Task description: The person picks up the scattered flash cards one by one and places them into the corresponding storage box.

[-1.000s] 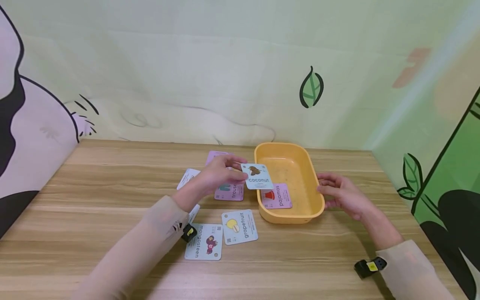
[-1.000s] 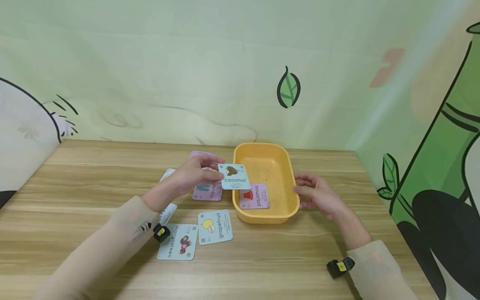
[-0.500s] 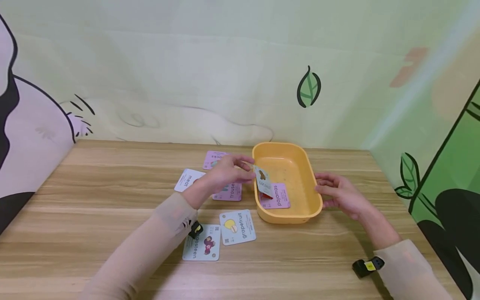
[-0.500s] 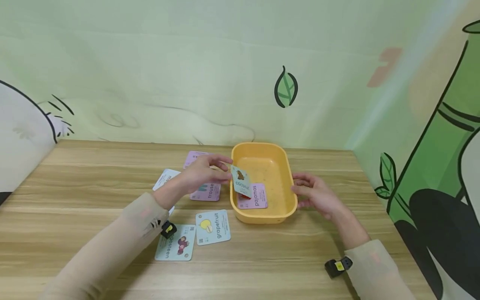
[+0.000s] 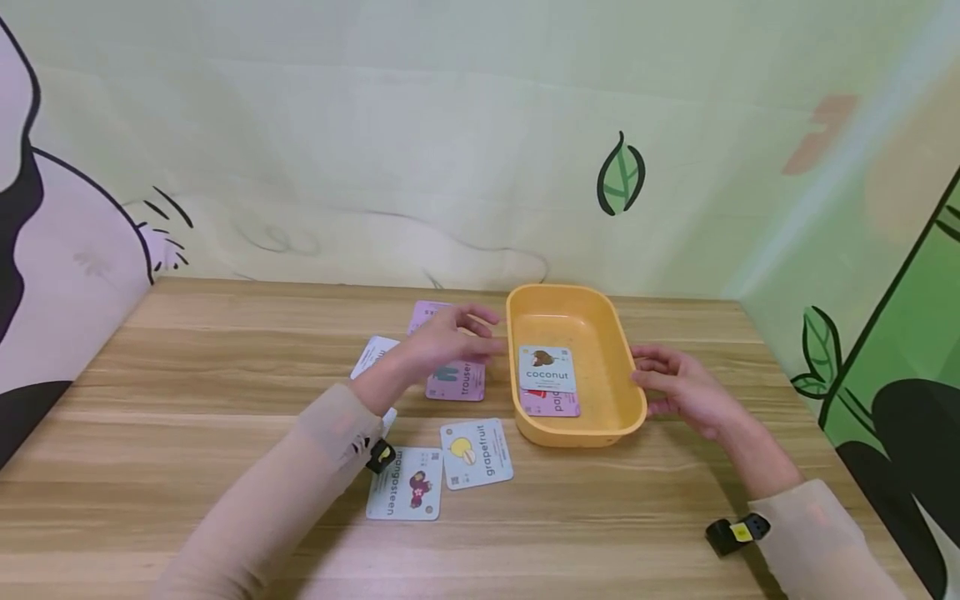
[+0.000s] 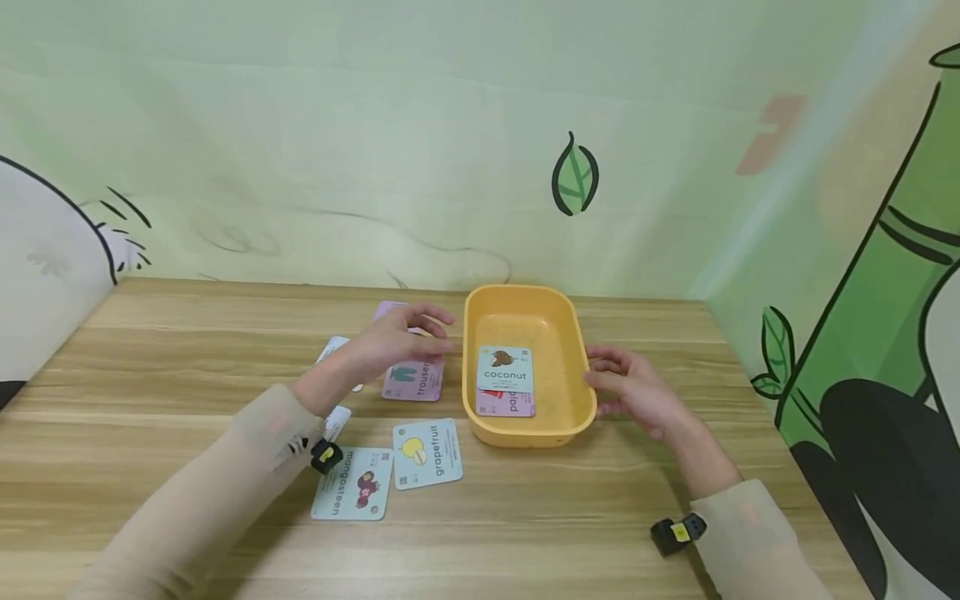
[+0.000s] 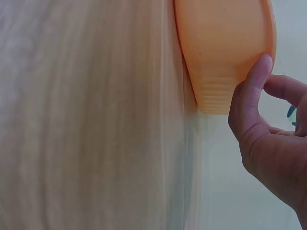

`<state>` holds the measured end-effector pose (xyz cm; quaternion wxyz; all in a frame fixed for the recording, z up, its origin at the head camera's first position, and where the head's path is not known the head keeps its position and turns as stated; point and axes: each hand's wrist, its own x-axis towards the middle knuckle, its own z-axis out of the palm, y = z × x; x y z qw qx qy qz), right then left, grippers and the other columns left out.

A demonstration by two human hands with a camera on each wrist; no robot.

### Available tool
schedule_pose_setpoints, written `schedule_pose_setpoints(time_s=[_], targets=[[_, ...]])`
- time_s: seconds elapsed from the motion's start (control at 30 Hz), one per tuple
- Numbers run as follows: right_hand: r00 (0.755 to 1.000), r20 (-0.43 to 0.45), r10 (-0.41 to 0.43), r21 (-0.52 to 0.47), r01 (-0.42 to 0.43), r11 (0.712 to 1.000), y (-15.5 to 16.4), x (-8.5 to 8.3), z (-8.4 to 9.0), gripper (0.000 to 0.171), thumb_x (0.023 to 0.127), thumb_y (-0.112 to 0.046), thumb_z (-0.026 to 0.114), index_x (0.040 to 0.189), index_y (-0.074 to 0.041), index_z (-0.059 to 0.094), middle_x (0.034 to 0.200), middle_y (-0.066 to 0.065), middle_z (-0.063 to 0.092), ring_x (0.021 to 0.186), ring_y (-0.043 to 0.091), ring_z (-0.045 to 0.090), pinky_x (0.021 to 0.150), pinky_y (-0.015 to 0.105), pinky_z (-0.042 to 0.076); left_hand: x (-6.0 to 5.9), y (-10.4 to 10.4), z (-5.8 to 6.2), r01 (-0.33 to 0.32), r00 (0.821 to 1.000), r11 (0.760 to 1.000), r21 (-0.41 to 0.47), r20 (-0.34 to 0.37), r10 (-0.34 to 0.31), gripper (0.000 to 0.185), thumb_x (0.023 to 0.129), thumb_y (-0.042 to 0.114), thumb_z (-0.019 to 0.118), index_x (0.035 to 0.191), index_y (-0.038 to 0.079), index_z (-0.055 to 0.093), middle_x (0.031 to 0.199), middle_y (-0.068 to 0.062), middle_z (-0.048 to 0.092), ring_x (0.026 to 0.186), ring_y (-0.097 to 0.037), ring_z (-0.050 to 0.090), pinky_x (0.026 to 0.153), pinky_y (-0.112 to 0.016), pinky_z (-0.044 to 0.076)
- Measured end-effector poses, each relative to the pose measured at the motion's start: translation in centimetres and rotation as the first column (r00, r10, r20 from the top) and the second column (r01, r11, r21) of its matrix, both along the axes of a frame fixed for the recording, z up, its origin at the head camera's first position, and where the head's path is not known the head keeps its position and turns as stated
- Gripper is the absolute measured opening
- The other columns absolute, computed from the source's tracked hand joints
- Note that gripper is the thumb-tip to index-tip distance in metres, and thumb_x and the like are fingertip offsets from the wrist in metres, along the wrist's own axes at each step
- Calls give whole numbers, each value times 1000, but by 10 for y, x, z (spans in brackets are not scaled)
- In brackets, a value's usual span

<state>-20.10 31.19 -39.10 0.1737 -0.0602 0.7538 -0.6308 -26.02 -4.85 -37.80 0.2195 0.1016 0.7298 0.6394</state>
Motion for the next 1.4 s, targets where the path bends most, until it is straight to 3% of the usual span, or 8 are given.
schedule_pose_setpoints(time_s=[0.3,0.47,0.6,0.87,1.4], targets=[[1000,-1,-2,10,2,1000,1,0,0,60,104,-9,57,150,15,27,120,17,54,93,16,67,70,34,61,0,-22,6,20,997,995,-95,-71,-27,40,94,8,74,130,0,58,116,-18,58,109,-39,64,89,-36,58],[1000,-3,2,12,-2,1000,1,0,-1,61,104,-9,58,150,15,27,122,20,53,94,16,67,70,35,61,2,-39,9,13,995,989,-147,-94,-27,40,95,10,73,130,0,58,116,-19,58,104,-35,63,89,-39,58],[1000,-4,6,13,-6,1000,1,0,-1,61,104,-9,57,150,15,27,124,21,53,94,17,67,70,34,61,3,-54,10,-1,996,986,-165,-88,-14,45,95,11,73,134,-2,55,120,-19,57,110,-41,61,95,-45,56],[1000,-8,9,5,-9,1000,1,-1,-2,60,104,-9,57,150,15,27,122,18,54,94,16,66,69,34,61,0,-82,5,-24,997,969,-245,-80,5,45,97,16,71,135,-2,55,123,-19,58,105,-39,62,92,-46,54],[1000,-3,8,3,-8,1000,1,0,-2,61,104,-9,57,150,15,26,124,20,53,94,16,66,69,34,61,2,-125,-4,-82,993,933,-351,-112,46,52,96,17,72,141,-3,54,134,-23,52,114,-34,52,100,-47,45]])
